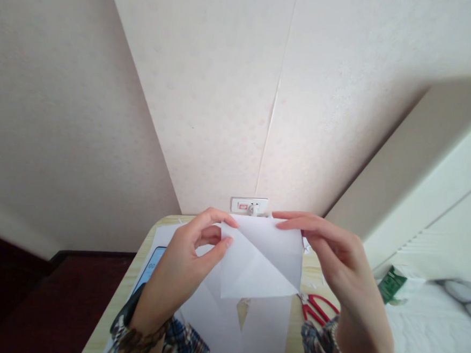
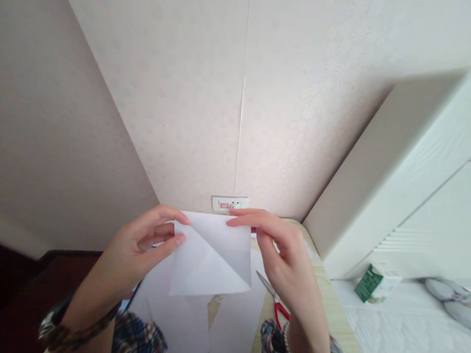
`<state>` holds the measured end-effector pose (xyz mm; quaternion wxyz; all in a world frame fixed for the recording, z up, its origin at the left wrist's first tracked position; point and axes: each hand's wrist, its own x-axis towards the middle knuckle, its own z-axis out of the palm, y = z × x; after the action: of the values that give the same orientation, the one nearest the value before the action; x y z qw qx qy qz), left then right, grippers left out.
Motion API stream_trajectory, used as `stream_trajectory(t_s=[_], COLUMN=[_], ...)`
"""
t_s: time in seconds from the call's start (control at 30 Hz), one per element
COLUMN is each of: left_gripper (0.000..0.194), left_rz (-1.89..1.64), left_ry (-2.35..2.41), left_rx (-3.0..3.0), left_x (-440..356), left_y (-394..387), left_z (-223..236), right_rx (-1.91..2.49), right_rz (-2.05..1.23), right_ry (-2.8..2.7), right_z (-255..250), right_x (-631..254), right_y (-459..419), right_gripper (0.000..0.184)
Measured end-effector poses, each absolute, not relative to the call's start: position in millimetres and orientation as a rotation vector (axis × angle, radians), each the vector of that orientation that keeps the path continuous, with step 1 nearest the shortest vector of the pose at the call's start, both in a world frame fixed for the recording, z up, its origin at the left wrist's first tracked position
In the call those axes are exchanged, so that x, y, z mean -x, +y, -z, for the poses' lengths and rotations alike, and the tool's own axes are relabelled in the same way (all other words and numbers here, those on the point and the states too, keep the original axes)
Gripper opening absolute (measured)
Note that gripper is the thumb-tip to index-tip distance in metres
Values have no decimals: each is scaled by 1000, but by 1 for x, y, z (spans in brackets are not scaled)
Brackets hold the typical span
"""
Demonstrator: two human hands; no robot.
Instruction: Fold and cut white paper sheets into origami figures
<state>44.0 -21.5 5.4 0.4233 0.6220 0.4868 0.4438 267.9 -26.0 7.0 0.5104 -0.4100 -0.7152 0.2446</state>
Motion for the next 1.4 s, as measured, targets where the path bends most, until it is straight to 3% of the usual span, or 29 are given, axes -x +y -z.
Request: stream_trajectory(t_s=[0.27,0.43,0.7,0.87,1.4], left_gripper=[31,29,41,31,13], left_rz=[-1037,-1031,-1043,-1125,-1327], left_ry=[1297,1208,1219,1220,1151], left_rx=[-1922,-1921,-1813,-1725,-1533], left_x=[-50,-58,-49,-45,-58], left_y=[-24,-26,-22,-21,-27], left_z=[-4,-4,-4,-6,-8], right_rx=[1085,1134,1138,1060,1077], right_rz=[-503,-599,-753,-876,-1096], right_ry=[-1898,-1917,-1630,-1641,-1511], right_z=[-9,-6,-6,-7,-5], right_x=[-254,-240,-245,-248,-251], right_y=[-29,-26,-21,-23,-23], right_gripper=[20,3,11,3,21])
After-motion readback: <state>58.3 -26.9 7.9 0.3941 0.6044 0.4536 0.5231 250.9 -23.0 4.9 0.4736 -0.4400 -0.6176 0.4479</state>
